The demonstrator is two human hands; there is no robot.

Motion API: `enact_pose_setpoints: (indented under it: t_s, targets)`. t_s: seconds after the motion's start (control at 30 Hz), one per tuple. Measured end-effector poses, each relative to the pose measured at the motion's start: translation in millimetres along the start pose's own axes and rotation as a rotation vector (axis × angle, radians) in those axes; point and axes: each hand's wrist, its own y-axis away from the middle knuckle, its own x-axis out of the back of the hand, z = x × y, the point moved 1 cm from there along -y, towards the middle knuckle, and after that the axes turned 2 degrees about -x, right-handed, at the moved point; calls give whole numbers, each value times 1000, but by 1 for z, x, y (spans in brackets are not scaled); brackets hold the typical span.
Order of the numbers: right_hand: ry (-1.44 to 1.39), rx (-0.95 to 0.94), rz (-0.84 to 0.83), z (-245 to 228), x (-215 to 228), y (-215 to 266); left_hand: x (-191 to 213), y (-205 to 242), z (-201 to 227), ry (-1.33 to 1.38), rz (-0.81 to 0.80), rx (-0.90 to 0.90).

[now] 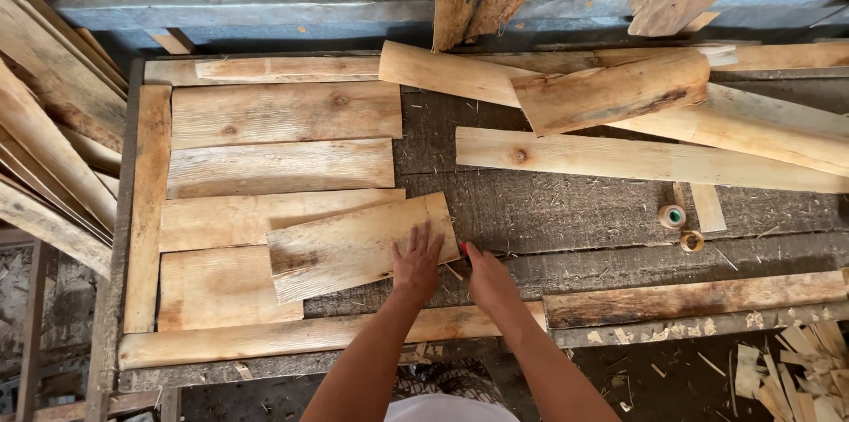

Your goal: Cutting and fitting thin wood pieces together into a mosaic pattern on a workbench.

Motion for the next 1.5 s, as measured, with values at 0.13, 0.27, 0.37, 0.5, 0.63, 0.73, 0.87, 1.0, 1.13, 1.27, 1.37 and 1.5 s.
enact_pose_setpoints:
  t_s: [0.13,0.27,0.37,0.5,0.63,0.73,0.87,1.0,1.13,1.27,1.37,1.5]
  targets:
    - [-83,11,69,3,8,6,-6,0,-1,13,32,-9]
    - [-211,130,322,0,2,-21,-5,-1,-1,23,44,-10]
    - [-235,115,277,-14,10,-27,-7,-5,-2,20,34,-6]
    - [-208,110,245,-15,2,-38,-4,-4,-2,5,0,-10]
    - [-223,81,223,-15,-1,-35,-2,-2,-2,6,-31,-13]
    - [-210,91,241,-9,-8,-32,-1,-1,-2,-4,-18,-15]
    - [-73,77,155,3,-6,-7,-10,-9,-4,0,-10,-13]
    - [-151,115,209,23,-8,9,-22,-17,-10,-6,29,-14]
    - [-339,59,370,31,-29,2,-15,-22,-28,95,133,-20]
    - [-647,-17,306,50,-65,-26,25,-3,-52,162,150,76]
    - [-768,-26,313,38,-67,-26,23,-3,-72,86,132,106]
    - [-785,-28,371,11,-50,-34,23,-8,-82,-10,83,78]
